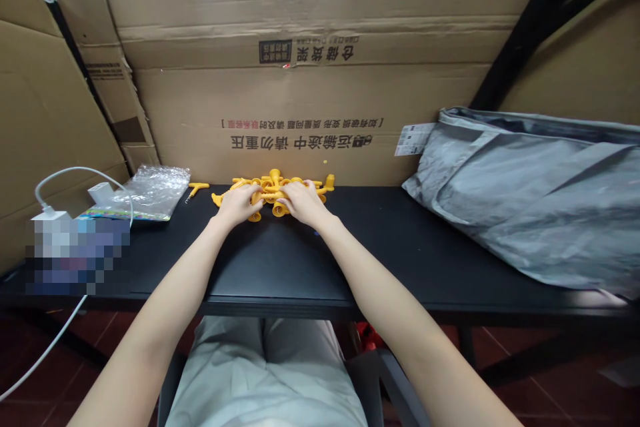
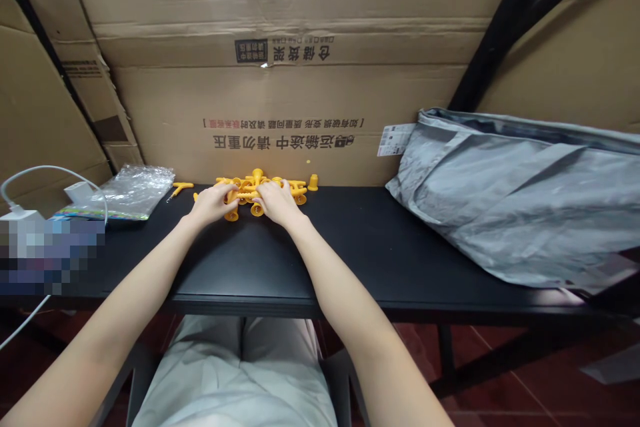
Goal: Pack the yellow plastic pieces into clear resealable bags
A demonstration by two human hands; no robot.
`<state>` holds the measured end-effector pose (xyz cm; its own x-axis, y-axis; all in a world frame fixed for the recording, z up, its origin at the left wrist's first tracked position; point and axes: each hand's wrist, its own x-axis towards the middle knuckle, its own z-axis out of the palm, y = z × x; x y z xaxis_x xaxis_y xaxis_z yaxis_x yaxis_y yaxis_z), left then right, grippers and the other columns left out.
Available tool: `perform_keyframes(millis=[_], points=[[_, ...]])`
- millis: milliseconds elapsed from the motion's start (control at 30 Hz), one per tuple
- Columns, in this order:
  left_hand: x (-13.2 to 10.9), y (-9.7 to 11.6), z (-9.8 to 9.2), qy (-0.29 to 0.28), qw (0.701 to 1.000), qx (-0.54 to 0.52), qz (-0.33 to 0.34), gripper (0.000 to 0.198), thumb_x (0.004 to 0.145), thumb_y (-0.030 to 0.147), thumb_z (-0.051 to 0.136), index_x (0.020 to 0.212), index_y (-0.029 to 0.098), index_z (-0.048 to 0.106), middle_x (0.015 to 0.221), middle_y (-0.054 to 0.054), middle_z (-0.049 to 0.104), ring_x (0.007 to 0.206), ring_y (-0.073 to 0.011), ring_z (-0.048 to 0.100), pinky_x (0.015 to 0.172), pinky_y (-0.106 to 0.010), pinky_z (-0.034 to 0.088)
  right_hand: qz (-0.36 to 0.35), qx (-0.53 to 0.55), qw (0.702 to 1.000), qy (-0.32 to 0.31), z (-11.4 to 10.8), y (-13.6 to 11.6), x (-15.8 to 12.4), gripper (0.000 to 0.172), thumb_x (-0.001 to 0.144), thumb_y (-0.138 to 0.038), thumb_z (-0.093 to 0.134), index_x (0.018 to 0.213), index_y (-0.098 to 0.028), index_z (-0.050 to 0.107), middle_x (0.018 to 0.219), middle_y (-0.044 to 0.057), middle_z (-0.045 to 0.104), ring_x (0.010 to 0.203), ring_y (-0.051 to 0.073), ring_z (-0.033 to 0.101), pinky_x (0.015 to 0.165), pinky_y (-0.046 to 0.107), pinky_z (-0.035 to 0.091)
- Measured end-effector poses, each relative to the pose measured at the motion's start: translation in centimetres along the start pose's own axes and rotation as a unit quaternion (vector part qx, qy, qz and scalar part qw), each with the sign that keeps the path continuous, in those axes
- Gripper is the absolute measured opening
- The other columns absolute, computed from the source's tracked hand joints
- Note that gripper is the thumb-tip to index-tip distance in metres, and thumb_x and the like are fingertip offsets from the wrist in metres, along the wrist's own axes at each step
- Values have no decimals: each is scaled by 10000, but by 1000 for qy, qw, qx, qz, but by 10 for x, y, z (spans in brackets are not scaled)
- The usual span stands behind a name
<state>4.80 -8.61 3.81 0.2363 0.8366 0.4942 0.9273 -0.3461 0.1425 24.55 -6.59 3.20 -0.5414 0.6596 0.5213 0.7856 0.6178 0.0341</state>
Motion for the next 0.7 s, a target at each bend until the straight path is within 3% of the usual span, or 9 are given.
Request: perform_keyframes(millis=[133,333,467,700], points=[[-1,1,0,1,1000,-5,2,321,801,308,559,1103,234,637,1030,-35,700,961,-226,642,779,-301,473,-2,-24,1000,9,-2,-4,1,192,889,-233,480,1029,-141,572,1075,144,632,1037,271,525,947,458,265],[-1,-1,0,11,1000,-6,-3,338,815,335,546,1126,229,627,1064,-43,693,957,-223,644,774,-300,476,11,-18,999,31,-1,-7,-2,287,890,-285,477,1126,-134,539,1142,153,617,1072,277,522,994,482,237],[-1,0,0,5,1000,2,-1,340,807,323,556,1128,238,627,1088,-36,685,982,-221,637,791,-296,474,14,-27,1000,7,1,-5,-2,230,893,-266,456,1052,-148,574,1081,141,642,1079,287,522,1030,531,197],[-1,2,-2,-7,1000,2,-8,334,814,345,544,1125,255,629,1042,-35,692,976,-225,638,794,-302,476,22,-5,999,30,3,-3,-1,247,854,-211,492,1087,-148,545,1079,141,642,1032,276,553,1018,521,242]])
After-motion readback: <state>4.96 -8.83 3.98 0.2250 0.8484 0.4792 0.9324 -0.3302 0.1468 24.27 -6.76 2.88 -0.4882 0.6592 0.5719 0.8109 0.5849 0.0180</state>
